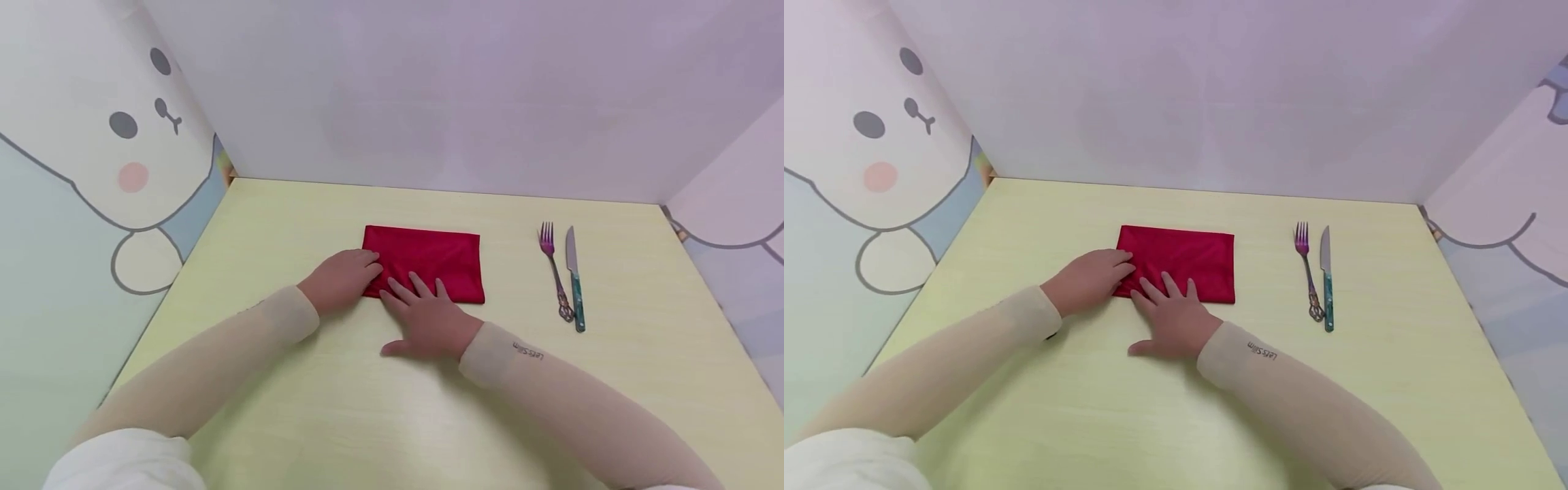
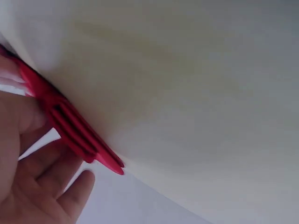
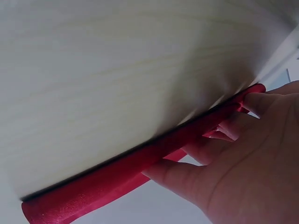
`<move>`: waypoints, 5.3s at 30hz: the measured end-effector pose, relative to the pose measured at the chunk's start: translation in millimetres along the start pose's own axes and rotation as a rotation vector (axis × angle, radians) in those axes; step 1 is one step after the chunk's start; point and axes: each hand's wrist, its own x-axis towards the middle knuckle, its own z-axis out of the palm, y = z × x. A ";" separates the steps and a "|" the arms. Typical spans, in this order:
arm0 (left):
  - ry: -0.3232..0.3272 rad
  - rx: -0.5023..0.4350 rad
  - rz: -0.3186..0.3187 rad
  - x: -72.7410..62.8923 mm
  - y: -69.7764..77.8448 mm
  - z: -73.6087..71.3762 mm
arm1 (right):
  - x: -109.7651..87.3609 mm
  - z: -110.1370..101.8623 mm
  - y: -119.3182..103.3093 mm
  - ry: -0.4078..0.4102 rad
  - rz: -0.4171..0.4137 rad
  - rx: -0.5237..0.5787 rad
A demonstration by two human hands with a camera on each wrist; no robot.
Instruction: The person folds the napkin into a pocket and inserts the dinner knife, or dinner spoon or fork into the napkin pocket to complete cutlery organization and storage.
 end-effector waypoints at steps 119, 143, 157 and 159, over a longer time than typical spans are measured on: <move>0.134 -1.453 -0.504 33.4 -41.8 -24.0 | -5.8 -27.0 152.0 0.319 0.378 1.816; 0.122 -0.957 -0.633 13.3 -5.1 -14.1 | -10.3 -18.2 123.5 0.363 0.407 0.831; 0.087 -1.107 -0.666 12.6 -9.7 -16.4 | -20.5 -18.5 134.3 0.337 0.343 0.862; 0.070 -1.067 -0.663 12.0 -9.6 -16.3 | -21.9 -18.3 136.8 0.312 0.329 0.811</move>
